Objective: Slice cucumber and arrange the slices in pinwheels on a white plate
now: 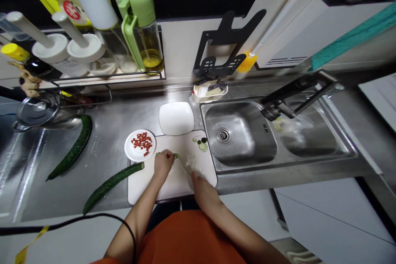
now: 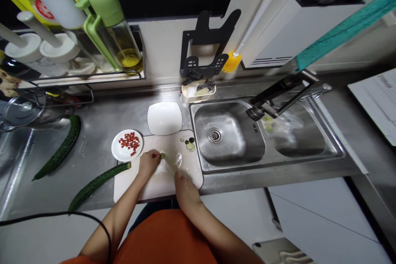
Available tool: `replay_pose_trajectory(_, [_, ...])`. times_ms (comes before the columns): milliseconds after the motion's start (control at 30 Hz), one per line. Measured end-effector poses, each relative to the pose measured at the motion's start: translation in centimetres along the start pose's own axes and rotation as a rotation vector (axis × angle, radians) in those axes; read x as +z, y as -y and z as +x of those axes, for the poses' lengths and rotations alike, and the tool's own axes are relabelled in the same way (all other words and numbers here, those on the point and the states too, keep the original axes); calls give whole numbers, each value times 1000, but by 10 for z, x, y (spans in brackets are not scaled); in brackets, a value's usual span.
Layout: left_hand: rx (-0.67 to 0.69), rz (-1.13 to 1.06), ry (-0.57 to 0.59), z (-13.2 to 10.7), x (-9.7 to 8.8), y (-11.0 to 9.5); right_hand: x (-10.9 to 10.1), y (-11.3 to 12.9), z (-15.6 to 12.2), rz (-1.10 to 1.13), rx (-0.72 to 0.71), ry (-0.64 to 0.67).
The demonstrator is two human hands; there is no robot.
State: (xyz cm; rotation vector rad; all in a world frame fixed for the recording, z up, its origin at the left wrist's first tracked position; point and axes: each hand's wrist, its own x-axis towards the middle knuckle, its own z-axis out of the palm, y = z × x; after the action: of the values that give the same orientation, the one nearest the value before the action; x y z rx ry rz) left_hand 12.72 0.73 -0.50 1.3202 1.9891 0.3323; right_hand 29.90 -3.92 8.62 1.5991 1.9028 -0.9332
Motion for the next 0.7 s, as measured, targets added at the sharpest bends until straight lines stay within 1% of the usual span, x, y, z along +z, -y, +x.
replay_pose_trajectory(167, [-3,13,18,0,-1,-1,-1,0,0,6,5,2])
replay_pose_trajectory(433, [0,-11,10,1,0,1,-3,5,1,30,29,24])
replay_pose_trajectory(700, [-6,-3,21,0,-3,-4,-3,3,3,55,21,44])
